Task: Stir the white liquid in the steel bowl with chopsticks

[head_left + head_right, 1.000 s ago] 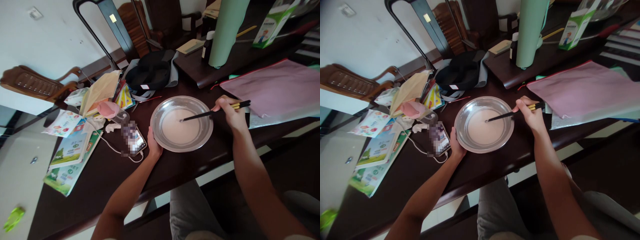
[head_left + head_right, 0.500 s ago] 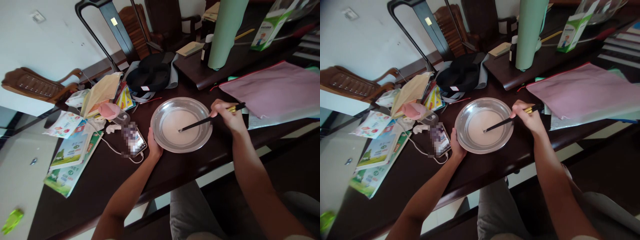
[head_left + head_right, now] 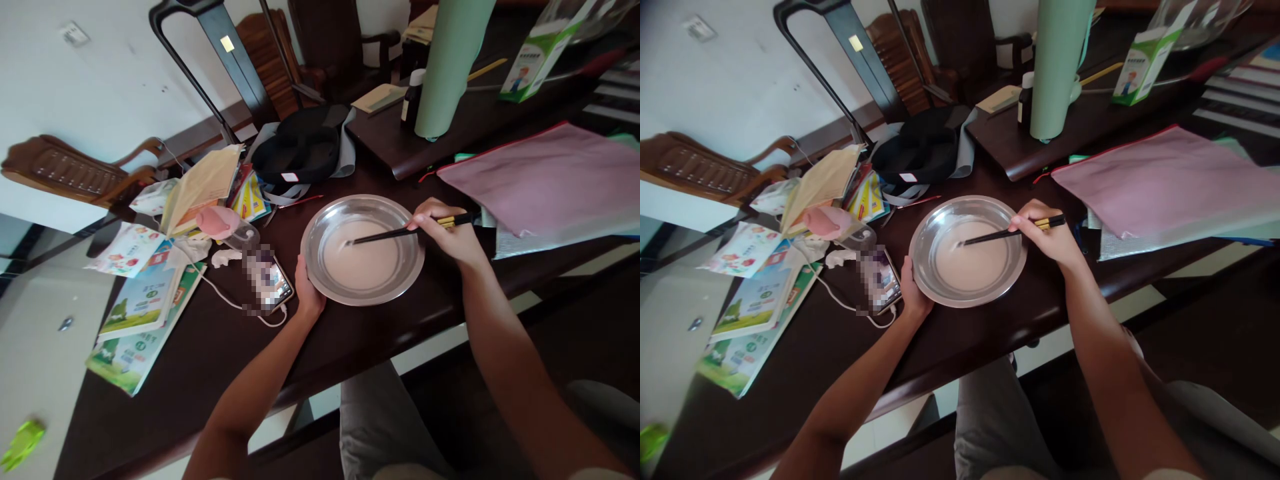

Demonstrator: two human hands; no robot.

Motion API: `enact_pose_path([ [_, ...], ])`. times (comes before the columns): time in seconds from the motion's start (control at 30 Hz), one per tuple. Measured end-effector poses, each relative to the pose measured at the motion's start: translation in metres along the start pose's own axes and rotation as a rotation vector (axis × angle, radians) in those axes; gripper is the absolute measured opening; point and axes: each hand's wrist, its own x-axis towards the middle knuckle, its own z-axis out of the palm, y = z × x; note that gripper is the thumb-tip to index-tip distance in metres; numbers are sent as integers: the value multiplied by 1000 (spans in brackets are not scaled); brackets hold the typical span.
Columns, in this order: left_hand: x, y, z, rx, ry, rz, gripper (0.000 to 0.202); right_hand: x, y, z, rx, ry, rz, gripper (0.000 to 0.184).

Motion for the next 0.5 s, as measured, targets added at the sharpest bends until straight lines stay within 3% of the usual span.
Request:
enact_pose_path([
  [0.07, 0, 0, 1, -5, 1, -4, 34, 0, 2, -1, 3, 132, 3, 41],
  [0.13, 0, 0, 1, -9, 5, -7, 34, 0, 3, -2, 74, 178, 5, 44],
  [0.27, 0, 0, 0, -2, -1, -1, 34, -1, 0, -1, 88, -35, 1, 36],
  [0.33, 1, 0, -1, -1, -7, 0, 35, 0, 0, 0, 20, -49, -11, 34],
  [0.5, 1, -1, -2, -6, -11, -5, 35, 0, 5, -3, 42, 185, 9, 44],
])
